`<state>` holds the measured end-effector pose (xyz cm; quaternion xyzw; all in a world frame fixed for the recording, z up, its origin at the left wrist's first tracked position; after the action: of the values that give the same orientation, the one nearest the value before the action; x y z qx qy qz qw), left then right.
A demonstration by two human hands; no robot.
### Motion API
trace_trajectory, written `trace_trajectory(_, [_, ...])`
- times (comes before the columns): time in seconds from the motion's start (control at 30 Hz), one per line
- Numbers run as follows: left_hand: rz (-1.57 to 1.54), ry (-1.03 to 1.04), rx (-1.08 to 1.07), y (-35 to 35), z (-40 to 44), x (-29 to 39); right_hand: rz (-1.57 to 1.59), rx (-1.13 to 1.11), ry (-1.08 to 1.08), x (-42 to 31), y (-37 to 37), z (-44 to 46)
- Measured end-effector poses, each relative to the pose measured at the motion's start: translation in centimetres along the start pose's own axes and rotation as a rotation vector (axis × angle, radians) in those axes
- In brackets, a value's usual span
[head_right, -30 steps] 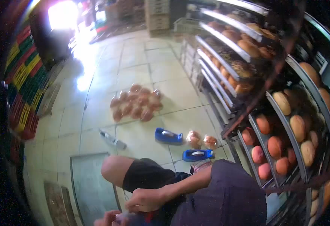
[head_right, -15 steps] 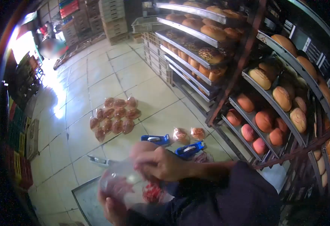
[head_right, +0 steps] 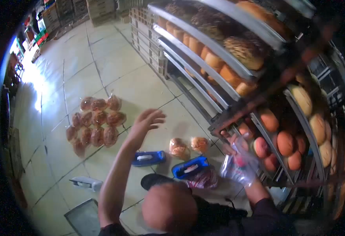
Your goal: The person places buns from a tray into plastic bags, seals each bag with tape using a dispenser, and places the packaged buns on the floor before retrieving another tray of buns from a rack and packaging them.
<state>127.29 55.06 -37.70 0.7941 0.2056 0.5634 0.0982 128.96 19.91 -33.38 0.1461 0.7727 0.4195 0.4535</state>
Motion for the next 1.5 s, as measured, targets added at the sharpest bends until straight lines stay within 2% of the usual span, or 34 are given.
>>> trace_trajectory(0.1, [0.028, -0.032, -0.055, 1.8, 13.2, -7.7, 0.031, 0.057, 0.065, 3.4, -5.5, 4.3])
trace_trajectory(0.17, [0.051, 0.006, 0.087, 6.5, 18.1, -10.0, 0.026, -0.055, 0.060, 6.8, -7.2, 5.3])
trace_trajectory(0.27, [-0.021, 0.028, 0.108, 8.2, 26.5, -11.2, 0.017, -0.243, 0.077, 7.5, -11.3, 10.3])
trace_trajectory(0.43, [0.057, 0.080, 0.279, 7.9, 24.6, -11.3, 0.088, -0.474, 0.053, 7.2, -14.7, 8.7])
trace_trajectory(0.5, [0.076, 0.086, 0.333, 7.2, 22.2, -10.7, 0.138, 0.087, -0.053, 6.0, -14.5, 8.6])
trace_trajectory(0.53, [0.058, 0.086, 0.354, 6.0, 20.9, -10.6, 0.022, -0.117, -0.095, 5.3, -11.6, 9.6])
trace_trajectory(0.57, [0.039, 0.086, 0.375, 4.9, 18.7, -10.5, -0.095, -0.321, -0.139, 3.9, -8.2, 9.8])
trace_trajectory(0.6, [-0.039, 0.060, 0.421, 3.8, 14.9, -9.4, -0.063, -0.334, -0.141, 3.5, -5.0, 8.9])
trace_trajectory(0.67, [-0.139, 0.030, 0.499, 1.3, 7.0, -7.7, -0.064, -0.148, -0.070, 2.9, -0.6, 6.1])
trace_trajectory(0.73, [-0.186, -0.015, 0.637, -0.8, -1.6, -4.6, -0.017, -0.159, -0.043, 3.5, 1.1, 4.0])
trace_trajectory(0.77, [-0.029, 0.001, 0.690, -1.5, -5.6, -2.5, 0.003, -0.158, -0.030, 3.5, 2.6, 3.8])
trace_trajectory(0.87, [0.067, 0.068, 0.762, -3.4, -18.0, 0.0, 0.054, -0.151, 0.021, 5.5, 7.4, -2.3])
trace_trajectory(0.93, [0.146, 0.098, 0.814, -5.8, -24.5, 1.5, 0.080, -0.144, 0.069, 7.7, 6.4, -9.0])
trace_trajectory(1.03, [0.221, 0.096, 0.875, -7.3, -25.7, 0.0, 0.068, -0.091, 0.153, 9.1, 7.7, -5.1])
trace_trajectory(1.17, [0.298, 0.085, 1.017, -8.0, -37.9, -5.9, 0.027, -0.058, 0.312, 9.1, -0.4, -14.2])
trace_trajectory(1.23, [0.334, 0.070, 1.088, -7.9, -47.3, -9.8, -0.300, 0.220, 0.348, 12.3, 5.3, -19.4])
trace_trajectory(1.27, [0.317, 0.073, 1.133, -6.9, -53.5, -11.3, -0.315, 0.188, 0.379, 14.2, 7.1, -22.2])
trace_trajectory(1.33, [0.077, 0.133, 1.359, -3.9, -67.6, -14.8, -0.056, -0.088, 0.774, 18.6, 10.3, -29.6])
trace_trajectory(1.37, [0.006, 0.126, 1.442, -2.5, -73.9, -17.6, -0.071, -0.115, 0.810, 19.8, 10.8, -33.8])
trace_trajectory(1.43, [-0.087, 0.129, 1.566, 0.0, -85.5, -23.3, -0.428, -0.426, 0.502, 21.2, 12.6, -42.4])
trace_trajectory(1.5, [0.230, 0.092, 1.531, 2.6, -95.9, -27.7, -0.726, -0.746, 0.144, 22.6, 14.6, -51.7])
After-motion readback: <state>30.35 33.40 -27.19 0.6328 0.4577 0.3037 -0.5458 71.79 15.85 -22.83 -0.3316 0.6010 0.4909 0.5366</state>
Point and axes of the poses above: each hand's wrist, its own z-axis towards the middle knuckle, its own y-axis out of the palm, x = y × z, the point moved 3 cm from there along z, towards the middle knuckle, and after that the axes turned 1 degree about y, right-handed, at the moved point
